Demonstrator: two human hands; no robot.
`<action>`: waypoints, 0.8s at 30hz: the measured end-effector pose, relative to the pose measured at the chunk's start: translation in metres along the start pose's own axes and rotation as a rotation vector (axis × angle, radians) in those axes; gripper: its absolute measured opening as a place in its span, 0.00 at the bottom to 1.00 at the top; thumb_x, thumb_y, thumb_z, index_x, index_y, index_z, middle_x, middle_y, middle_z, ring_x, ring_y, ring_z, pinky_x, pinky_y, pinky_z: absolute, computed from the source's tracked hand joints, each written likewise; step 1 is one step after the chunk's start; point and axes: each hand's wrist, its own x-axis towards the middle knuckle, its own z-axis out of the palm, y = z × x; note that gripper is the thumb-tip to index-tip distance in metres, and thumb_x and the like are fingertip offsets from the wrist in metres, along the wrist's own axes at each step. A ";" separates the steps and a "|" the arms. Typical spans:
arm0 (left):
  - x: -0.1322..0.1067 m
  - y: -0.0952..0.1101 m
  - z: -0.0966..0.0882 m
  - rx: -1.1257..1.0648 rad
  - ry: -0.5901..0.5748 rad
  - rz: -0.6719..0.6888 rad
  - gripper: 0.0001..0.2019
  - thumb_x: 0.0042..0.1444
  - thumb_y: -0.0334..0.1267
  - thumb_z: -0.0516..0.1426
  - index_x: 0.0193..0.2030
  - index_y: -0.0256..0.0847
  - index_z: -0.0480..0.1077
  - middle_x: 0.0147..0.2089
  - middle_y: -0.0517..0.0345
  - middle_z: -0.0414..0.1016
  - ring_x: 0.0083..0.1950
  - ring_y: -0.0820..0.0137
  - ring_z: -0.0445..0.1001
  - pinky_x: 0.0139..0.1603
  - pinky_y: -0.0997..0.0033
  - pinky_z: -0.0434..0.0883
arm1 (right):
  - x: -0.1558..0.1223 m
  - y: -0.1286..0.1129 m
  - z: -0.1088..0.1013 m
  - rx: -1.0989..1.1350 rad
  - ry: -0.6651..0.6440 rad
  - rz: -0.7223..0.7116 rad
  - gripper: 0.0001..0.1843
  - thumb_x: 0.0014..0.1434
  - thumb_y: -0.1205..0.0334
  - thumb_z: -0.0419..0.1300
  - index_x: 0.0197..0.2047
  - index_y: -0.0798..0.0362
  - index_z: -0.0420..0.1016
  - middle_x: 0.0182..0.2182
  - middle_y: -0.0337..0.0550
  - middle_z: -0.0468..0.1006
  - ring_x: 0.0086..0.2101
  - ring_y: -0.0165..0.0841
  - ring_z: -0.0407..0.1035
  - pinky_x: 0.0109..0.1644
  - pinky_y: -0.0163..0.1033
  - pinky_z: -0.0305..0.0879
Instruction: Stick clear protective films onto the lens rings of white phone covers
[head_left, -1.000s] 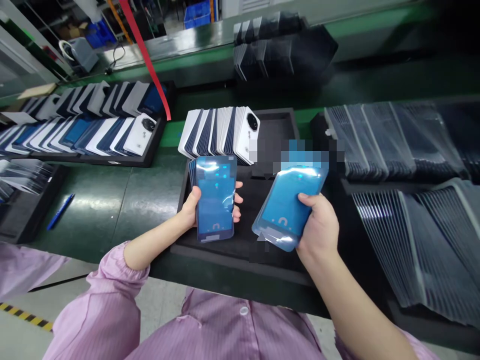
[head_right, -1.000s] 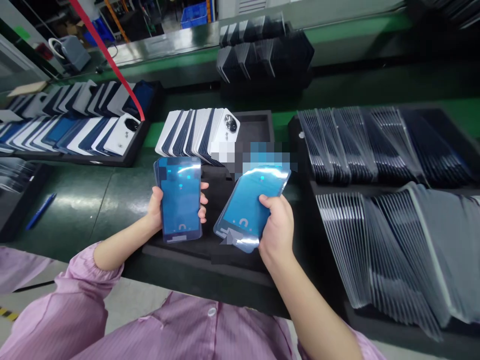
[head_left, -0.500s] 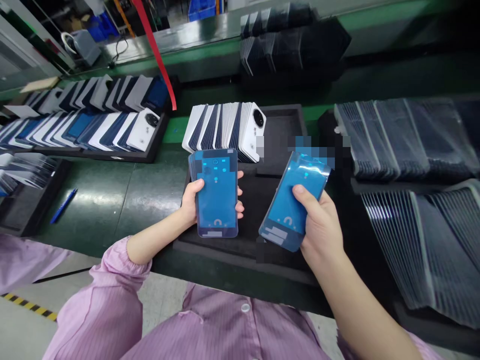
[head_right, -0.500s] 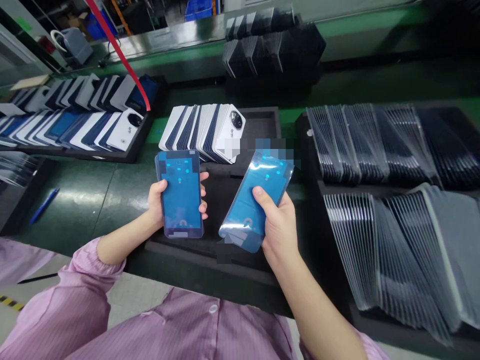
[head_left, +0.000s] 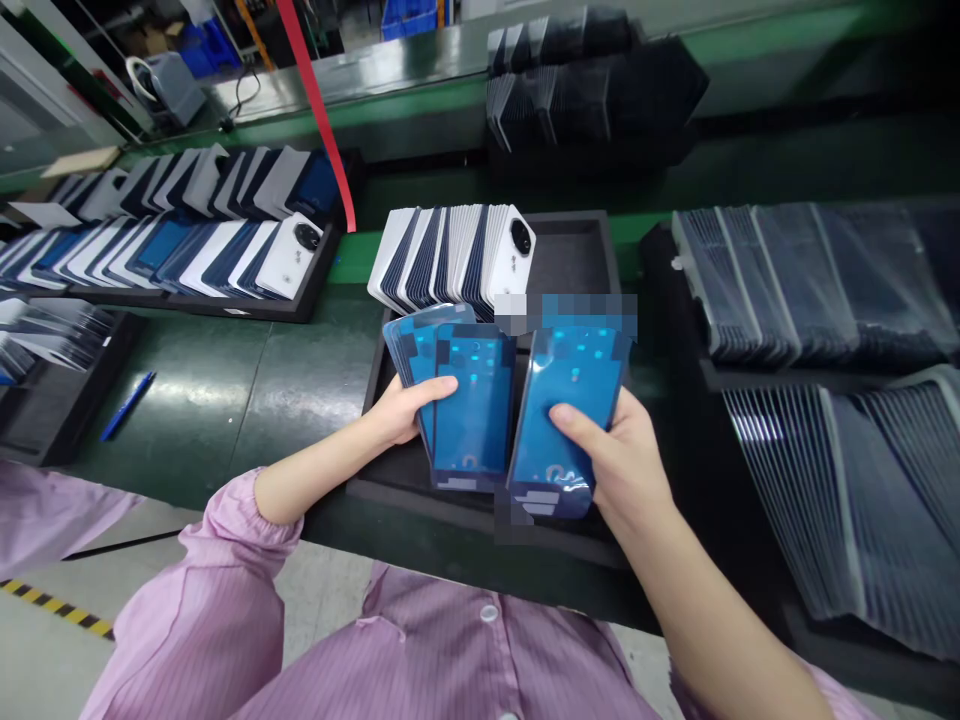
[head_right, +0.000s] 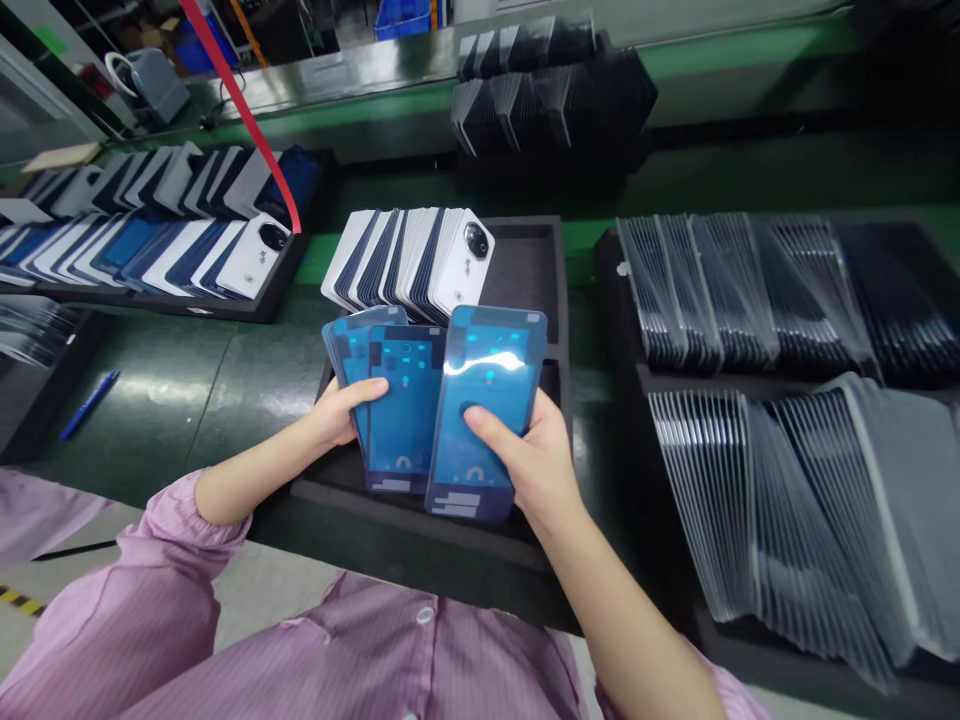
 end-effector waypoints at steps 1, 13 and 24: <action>0.000 -0.002 0.000 0.029 0.024 0.023 0.24 0.42 0.42 0.72 0.45 0.38 0.75 0.44 0.49 0.82 0.48 0.54 0.80 0.54 0.51 0.74 | -0.002 0.002 0.000 -0.045 -0.036 -0.017 0.25 0.35 0.49 0.79 0.36 0.50 0.79 0.31 0.43 0.83 0.30 0.43 0.78 0.32 0.45 0.77; 0.000 -0.006 0.003 0.076 -0.061 0.129 0.27 0.40 0.47 0.74 0.47 0.40 0.76 0.48 0.48 0.81 0.56 0.51 0.76 0.61 0.46 0.70 | 0.000 0.011 0.003 -0.183 -0.169 -0.049 0.28 0.44 0.49 0.76 0.47 0.49 0.77 0.43 0.45 0.83 0.43 0.45 0.78 0.49 0.50 0.76; 0.000 -0.001 -0.002 -0.077 -0.280 -0.036 0.39 0.44 0.65 0.66 0.57 0.41 0.72 0.48 0.46 0.79 0.49 0.53 0.79 0.48 0.56 0.77 | 0.017 0.003 -0.003 0.197 -0.012 0.247 0.24 0.37 0.51 0.78 0.37 0.49 0.79 0.36 0.45 0.84 0.36 0.48 0.80 0.39 0.52 0.80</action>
